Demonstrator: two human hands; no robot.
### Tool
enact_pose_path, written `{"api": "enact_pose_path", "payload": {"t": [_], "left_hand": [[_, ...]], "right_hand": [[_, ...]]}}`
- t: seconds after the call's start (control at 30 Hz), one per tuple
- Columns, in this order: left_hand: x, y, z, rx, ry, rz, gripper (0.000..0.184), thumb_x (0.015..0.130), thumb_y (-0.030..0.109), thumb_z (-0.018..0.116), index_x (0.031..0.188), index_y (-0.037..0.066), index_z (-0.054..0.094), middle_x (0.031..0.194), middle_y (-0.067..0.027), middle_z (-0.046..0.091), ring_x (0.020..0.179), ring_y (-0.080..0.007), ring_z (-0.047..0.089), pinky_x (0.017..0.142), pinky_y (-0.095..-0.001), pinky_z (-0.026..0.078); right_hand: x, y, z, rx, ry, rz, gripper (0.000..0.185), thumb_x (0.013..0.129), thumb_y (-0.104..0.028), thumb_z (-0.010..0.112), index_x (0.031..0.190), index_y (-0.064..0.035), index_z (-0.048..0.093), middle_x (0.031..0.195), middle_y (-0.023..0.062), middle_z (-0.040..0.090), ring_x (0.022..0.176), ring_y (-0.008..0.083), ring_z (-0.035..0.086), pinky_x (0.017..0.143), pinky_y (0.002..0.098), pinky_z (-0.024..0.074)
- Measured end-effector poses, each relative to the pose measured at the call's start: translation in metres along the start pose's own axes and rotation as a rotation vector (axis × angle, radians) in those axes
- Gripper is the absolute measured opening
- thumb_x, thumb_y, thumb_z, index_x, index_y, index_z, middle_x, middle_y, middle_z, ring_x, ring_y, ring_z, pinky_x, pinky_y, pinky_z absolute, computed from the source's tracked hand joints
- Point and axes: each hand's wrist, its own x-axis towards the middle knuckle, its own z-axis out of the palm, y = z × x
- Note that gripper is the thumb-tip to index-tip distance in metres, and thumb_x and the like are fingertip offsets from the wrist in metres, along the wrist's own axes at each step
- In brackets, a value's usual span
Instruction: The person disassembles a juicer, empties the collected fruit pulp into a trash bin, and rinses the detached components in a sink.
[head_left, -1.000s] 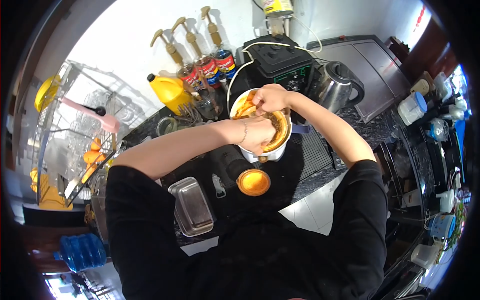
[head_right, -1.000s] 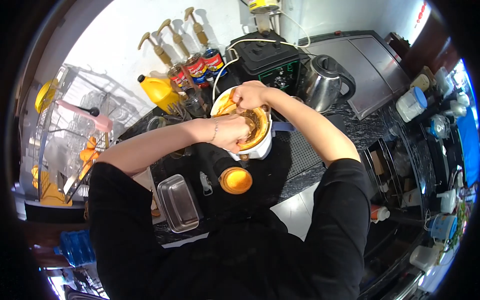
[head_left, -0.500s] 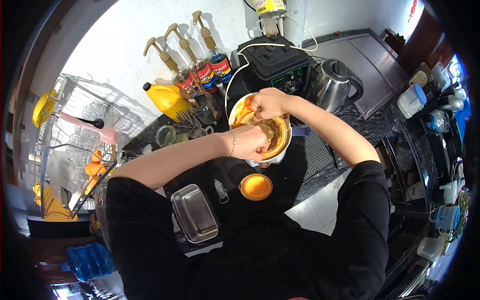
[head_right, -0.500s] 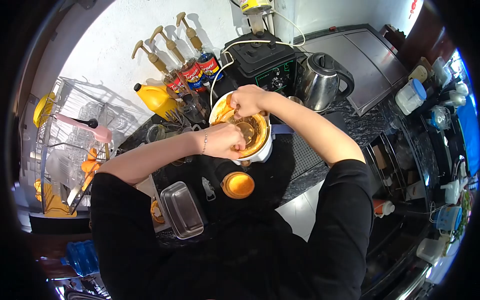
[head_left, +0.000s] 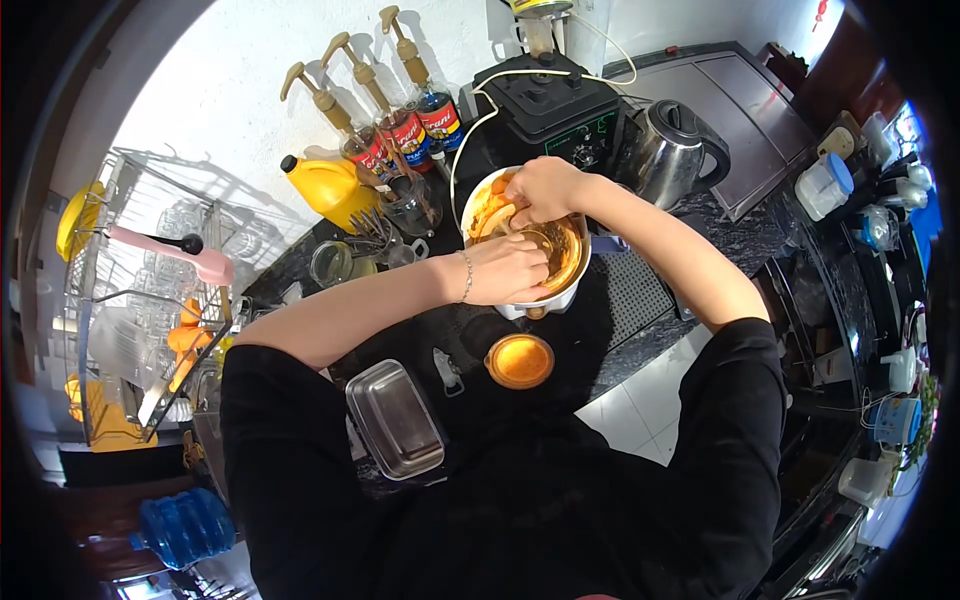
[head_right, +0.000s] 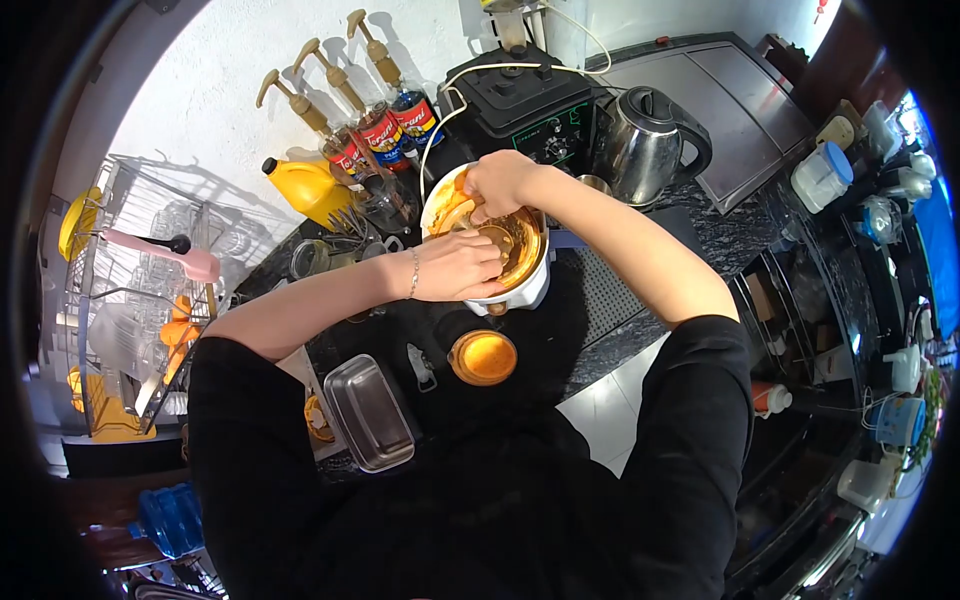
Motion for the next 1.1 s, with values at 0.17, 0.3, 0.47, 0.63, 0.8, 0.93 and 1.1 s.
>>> {"api": "enact_pose_path", "payload": {"t": [0.17,0.3,0.47,0.63,0.8,0.93,1.1], "left_hand": [[0.011,0.003,-0.008,0.194,-0.263,-0.015,0.017,0.082,0.020,0.053,0.074,0.005,0.054,0.076,-0.0068,0.053,0.074,-0.0229,0.051,0.072,-0.0307,0.042],[0.007,0.007,-0.026,0.337,-0.193,0.081,0.016,0.080,0.019,0.053,0.073,0.005,0.054,0.076,-0.0058,0.053,0.074,-0.0215,0.051,0.073,-0.0300,0.042],[0.001,0.016,-0.049,0.434,-0.189,0.047,0.014,0.079,0.017,0.055,0.081,0.003,0.056,0.084,-0.0068,0.056,0.081,-0.0205,0.053,0.078,-0.0299,0.042],[-0.019,0.026,-0.064,0.295,0.276,-0.232,0.021,0.082,0.014,0.056,0.098,0.001,0.055,0.097,-0.0088,0.058,0.092,-0.0206,0.053,0.085,-0.0308,0.042],[-0.026,0.022,-0.024,-0.723,0.839,-0.805,0.032,0.085,0.019,0.058,0.110,0.000,0.049,0.109,-0.0130,0.053,0.101,-0.0202,0.053,0.090,-0.0332,0.043],[-0.021,0.023,-0.023,-1.416,0.984,-0.947,0.034,0.088,0.019,0.056,0.115,0.001,0.047,0.110,-0.0119,0.054,0.099,-0.0179,0.054,0.089,-0.0319,0.045],[-0.024,0.014,-0.028,-1.736,0.968,-0.904,0.032,0.089,0.017,0.056,0.115,0.001,0.047,0.109,-0.0103,0.055,0.097,-0.0155,0.055,0.087,-0.0293,0.047]], "right_hand": [[0.003,0.011,0.008,0.073,0.046,-0.056,0.022,0.067,-0.027,0.069,0.066,-0.0062,0.060,0.058,0.0056,0.058,0.054,0.0281,0.053,0.056,0.0318,0.0441],[-0.003,0.015,0.004,0.361,0.053,-0.024,0.026,0.069,-0.017,0.069,0.058,-0.0042,0.049,0.052,0.0014,0.045,0.048,0.0200,0.043,0.051,0.0285,0.0386],[-0.013,0.016,-0.005,0.649,0.180,0.026,0.032,0.072,-0.014,0.067,0.054,-0.0057,0.042,0.049,-0.0015,0.038,0.045,0.0126,0.038,0.049,0.0250,0.0367],[-0.038,0.011,-0.005,1.082,0.307,0.232,0.035,0.080,-0.012,0.063,0.053,-0.0104,0.040,0.050,-0.0043,0.039,0.046,0.0050,0.037,0.044,0.0193,0.0323],[-0.053,-0.013,0.011,1.270,0.646,0.418,0.033,0.083,-0.013,0.062,0.057,-0.0109,0.041,0.053,-0.0041,0.042,0.046,0.0036,0.037,0.043,0.0163,0.0312],[-0.051,-0.015,0.021,1.180,0.688,0.491,0.028,0.082,-0.014,0.062,0.061,-0.0093,0.044,0.056,-0.0023,0.045,0.048,0.0060,0.041,0.045,0.0180,0.0345],[-0.053,-0.028,0.005,0.636,0.897,0.388,0.020,0.077,-0.016,0.064,0.065,-0.0062,0.051,0.060,0.0022,0.051,0.052,0.0143,0.048,0.049,0.0248,0.0408]]}}
